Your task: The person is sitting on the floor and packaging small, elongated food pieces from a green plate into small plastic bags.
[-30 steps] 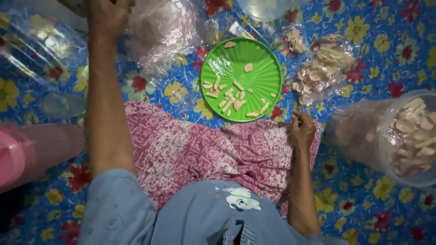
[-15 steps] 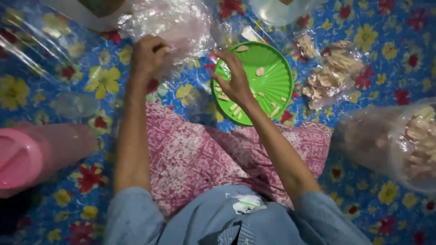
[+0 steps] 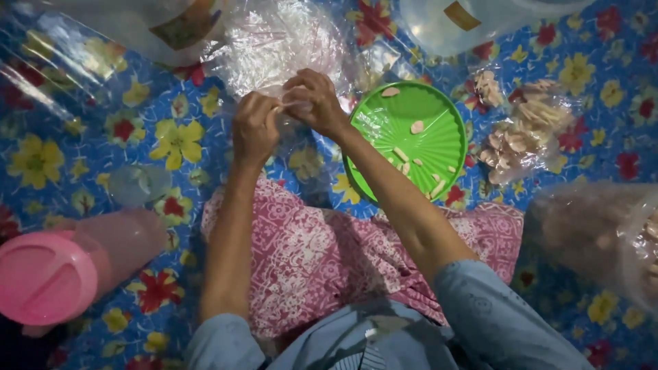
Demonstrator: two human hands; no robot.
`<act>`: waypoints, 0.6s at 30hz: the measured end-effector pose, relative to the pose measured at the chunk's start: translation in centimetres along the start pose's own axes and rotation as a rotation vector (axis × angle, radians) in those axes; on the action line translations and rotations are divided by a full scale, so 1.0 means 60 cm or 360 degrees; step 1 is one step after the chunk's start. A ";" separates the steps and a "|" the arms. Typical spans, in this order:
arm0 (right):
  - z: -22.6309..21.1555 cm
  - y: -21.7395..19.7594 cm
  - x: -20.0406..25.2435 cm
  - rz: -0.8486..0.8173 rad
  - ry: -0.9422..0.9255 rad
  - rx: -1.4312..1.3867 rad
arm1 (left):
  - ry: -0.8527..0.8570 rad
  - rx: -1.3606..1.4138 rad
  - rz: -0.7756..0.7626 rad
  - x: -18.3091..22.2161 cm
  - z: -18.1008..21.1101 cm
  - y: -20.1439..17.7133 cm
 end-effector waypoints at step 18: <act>0.038 0.031 -0.002 -0.0016 -0.0116 0.0569 | -0.0031 0.0226 0.0172 0.021 0.040 -0.042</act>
Point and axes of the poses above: each hand's wrist, its own x-axis away from the middle knuckle, its own y-axis out of the palm, z = x × y, the point moved 6 cm from there along -x, towards the middle knuckle, and after that the axes turned 6 degrees about z, right-handed, at the moved point
